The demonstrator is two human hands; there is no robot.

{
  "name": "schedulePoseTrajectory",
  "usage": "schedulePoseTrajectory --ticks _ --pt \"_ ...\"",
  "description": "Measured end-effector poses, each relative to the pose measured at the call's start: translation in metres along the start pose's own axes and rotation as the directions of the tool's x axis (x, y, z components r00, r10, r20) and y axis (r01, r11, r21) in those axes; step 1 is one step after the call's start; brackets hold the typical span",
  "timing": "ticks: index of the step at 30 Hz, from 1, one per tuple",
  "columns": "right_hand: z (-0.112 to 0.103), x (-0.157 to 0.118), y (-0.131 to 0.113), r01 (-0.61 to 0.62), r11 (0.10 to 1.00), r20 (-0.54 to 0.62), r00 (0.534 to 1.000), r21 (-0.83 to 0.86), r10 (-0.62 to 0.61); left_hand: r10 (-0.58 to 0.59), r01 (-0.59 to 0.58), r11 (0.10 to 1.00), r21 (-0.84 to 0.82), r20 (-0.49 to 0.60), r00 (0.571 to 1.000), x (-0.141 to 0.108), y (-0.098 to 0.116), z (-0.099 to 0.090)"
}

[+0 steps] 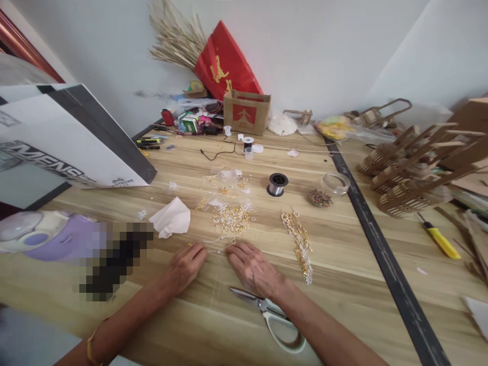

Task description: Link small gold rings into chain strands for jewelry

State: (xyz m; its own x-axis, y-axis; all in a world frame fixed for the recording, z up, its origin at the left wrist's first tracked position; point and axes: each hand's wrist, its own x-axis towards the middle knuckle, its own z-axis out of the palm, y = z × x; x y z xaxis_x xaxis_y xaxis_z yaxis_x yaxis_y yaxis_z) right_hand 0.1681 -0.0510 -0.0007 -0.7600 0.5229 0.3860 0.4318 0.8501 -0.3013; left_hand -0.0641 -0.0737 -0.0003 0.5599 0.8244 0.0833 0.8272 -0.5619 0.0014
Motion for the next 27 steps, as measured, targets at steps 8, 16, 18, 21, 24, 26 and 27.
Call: schedulePoseTrajectory --ticks 8,16,18,21,24,26,27 --pt "0.005 -0.001 0.005 -0.022 1.0 -0.014 1.0 -0.004 0.022 -0.112 0.109 0.984 -0.141 -0.014 0.994 -0.004 -0.001 -0.013" --pt "0.007 -0.003 0.004 -0.027 0.999 -0.019 0.999 -0.043 0.027 -0.181 0.169 0.96 -0.224 -0.032 0.983 -0.002 -0.006 -0.013" --pt "0.007 -0.003 0.004 -0.027 0.999 -0.033 0.999 -0.034 0.025 -0.171 0.16 0.963 -0.217 -0.029 0.985 0.0 -0.005 -0.011" --pt "0.007 -0.002 0.005 -0.026 0.999 -0.035 0.999 -0.033 0.024 -0.165 0.155 0.971 -0.183 -0.038 0.986 0.003 -0.003 -0.011" --pt "0.007 -0.002 0.005 -0.029 0.999 -0.027 0.999 -0.044 0.028 -0.149 0.142 0.979 -0.148 -0.034 0.988 0.004 -0.002 -0.012" --pt "0.007 -0.001 0.004 -0.029 0.998 -0.025 0.999 -0.051 0.028 -0.132 0.127 0.984 -0.127 -0.029 0.991 0.004 -0.004 -0.011" --pt "0.007 -0.001 0.004 -0.028 0.998 -0.027 0.999 -0.053 0.027 -0.121 0.117 0.986 -0.123 -0.029 0.992 0.003 -0.005 -0.01"
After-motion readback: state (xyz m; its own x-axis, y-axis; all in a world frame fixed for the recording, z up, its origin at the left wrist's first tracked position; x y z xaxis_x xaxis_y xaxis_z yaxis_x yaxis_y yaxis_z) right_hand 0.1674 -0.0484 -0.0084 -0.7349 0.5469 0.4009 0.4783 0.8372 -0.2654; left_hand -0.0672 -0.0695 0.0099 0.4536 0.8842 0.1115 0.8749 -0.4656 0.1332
